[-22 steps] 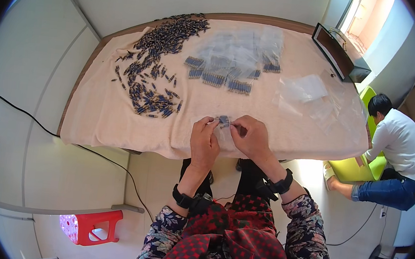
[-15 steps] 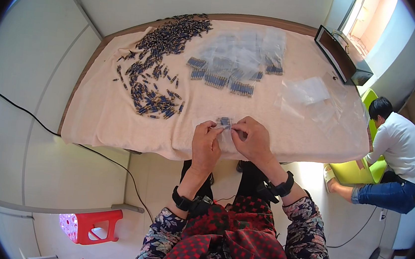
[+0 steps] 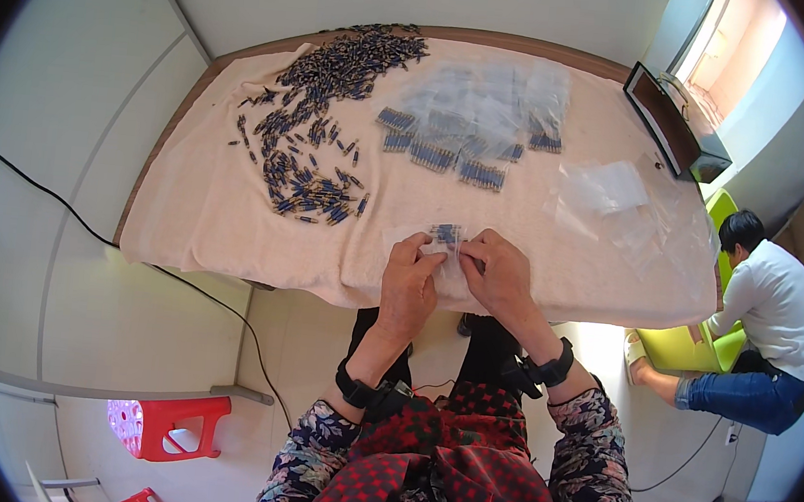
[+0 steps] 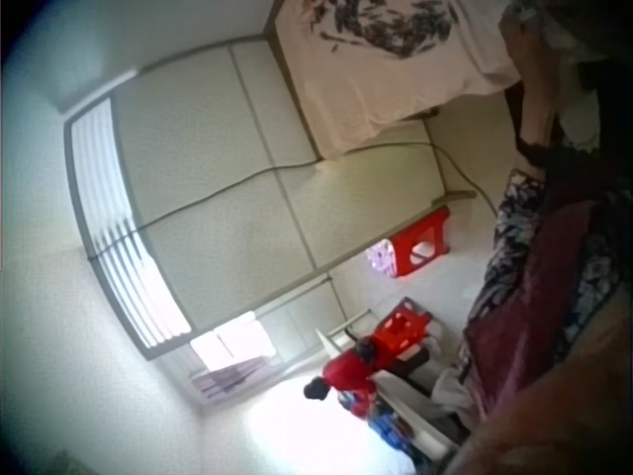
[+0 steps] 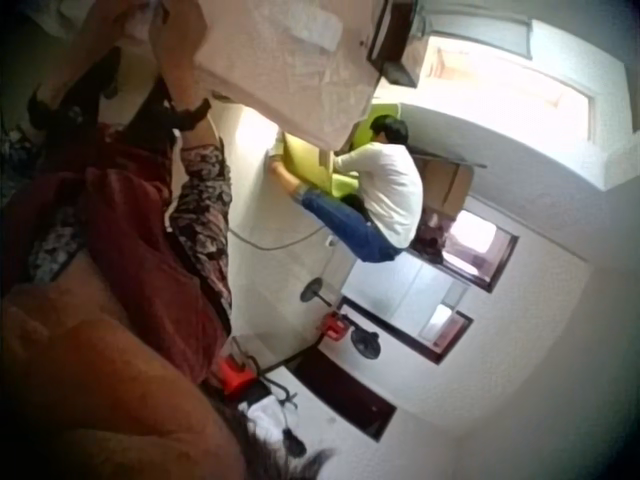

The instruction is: The person picks up small electronic components from a pile on the table, gathers them into a small group, and slides them into a plastic bag. They then seal the bag and place it onto a stack of other filled bags.

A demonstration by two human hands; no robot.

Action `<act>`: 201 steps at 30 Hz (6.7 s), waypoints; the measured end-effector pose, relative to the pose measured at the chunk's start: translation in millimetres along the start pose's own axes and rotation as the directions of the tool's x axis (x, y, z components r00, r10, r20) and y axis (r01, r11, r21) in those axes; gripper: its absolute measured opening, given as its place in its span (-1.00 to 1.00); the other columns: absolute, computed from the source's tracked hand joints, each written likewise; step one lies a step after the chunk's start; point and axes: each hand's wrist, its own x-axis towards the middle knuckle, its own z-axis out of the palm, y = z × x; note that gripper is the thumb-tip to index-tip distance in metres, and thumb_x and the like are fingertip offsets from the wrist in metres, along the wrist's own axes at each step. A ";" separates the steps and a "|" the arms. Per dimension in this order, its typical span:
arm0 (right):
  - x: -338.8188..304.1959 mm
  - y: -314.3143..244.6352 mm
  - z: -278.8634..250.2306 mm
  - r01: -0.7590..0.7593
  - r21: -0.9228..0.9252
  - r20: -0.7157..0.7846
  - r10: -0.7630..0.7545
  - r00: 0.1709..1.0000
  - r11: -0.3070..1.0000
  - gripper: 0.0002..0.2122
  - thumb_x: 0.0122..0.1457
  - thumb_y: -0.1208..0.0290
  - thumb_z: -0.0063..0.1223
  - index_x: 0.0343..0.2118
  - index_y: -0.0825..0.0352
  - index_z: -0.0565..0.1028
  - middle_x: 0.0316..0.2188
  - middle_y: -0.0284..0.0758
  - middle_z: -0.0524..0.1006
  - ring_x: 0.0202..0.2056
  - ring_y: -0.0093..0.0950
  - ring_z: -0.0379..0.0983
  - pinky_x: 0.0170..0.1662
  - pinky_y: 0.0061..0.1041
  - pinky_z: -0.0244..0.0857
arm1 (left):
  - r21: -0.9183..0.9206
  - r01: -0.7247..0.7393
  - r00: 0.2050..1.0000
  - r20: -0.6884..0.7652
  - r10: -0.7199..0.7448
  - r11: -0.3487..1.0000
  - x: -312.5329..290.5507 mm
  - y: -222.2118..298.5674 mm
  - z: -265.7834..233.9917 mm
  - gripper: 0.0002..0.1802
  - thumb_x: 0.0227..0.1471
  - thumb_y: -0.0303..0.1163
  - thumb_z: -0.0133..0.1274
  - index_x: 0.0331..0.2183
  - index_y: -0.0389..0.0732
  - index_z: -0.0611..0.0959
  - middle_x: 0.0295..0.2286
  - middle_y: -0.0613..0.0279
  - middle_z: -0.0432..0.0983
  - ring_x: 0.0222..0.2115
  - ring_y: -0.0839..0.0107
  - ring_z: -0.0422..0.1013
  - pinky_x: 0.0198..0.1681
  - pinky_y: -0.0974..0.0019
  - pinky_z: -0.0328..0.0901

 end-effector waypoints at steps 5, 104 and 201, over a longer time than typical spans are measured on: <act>-1.0 1.3 -0.2 -0.123 0.126 0.052 0.117 0.992 0.984 -0.93 -0.05 0.51 0.14 -0.45 0.27 0.60 -0.54 -0.32 0.47 -0.56 -0.40 0.44 -0.48 -0.48 0.29 | 0.071 -0.033 0.996 0.082 0.027 0.997 0.8 0.0 -0.3 -0.65 -0.28 -0.72 -0.02 -0.31 -0.35 0.61 -0.12 -0.09 0.43 -0.30 0.09 0.34 -0.22 0.23 0.32; 80.5 -56.0 11.7 -0.431 0.497 0.567 0.094 0.818 0.753 -0.84 0.09 0.45 0.14 -0.42 0.49 0.56 -0.61 -0.35 0.54 -0.64 -0.70 0.38 -0.61 -0.72 0.27 | -0.837 0.547 0.649 0.413 -0.639 0.015 17.3 -23.1 -53.4 -0.78 0.19 -0.45 -0.12 -0.24 -0.44 0.50 -0.33 0.02 0.52 -0.35 0.27 0.55 -0.25 0.34 0.52; 57.6 -76.5 -23.5 -0.048 0.380 0.472 -0.149 0.869 0.924 -0.81 0.02 0.56 0.14 -0.26 0.45 0.53 -0.54 -0.32 0.50 -0.50 -0.56 0.45 -0.45 -0.60 0.36 | -0.862 0.480 0.738 0.296 -0.607 0.163 4.4 -5.8 -64.6 -0.80 0.14 -0.43 -0.01 -0.27 -0.38 0.56 -0.43 0.12 0.55 -0.50 0.41 0.53 -0.49 0.44 0.48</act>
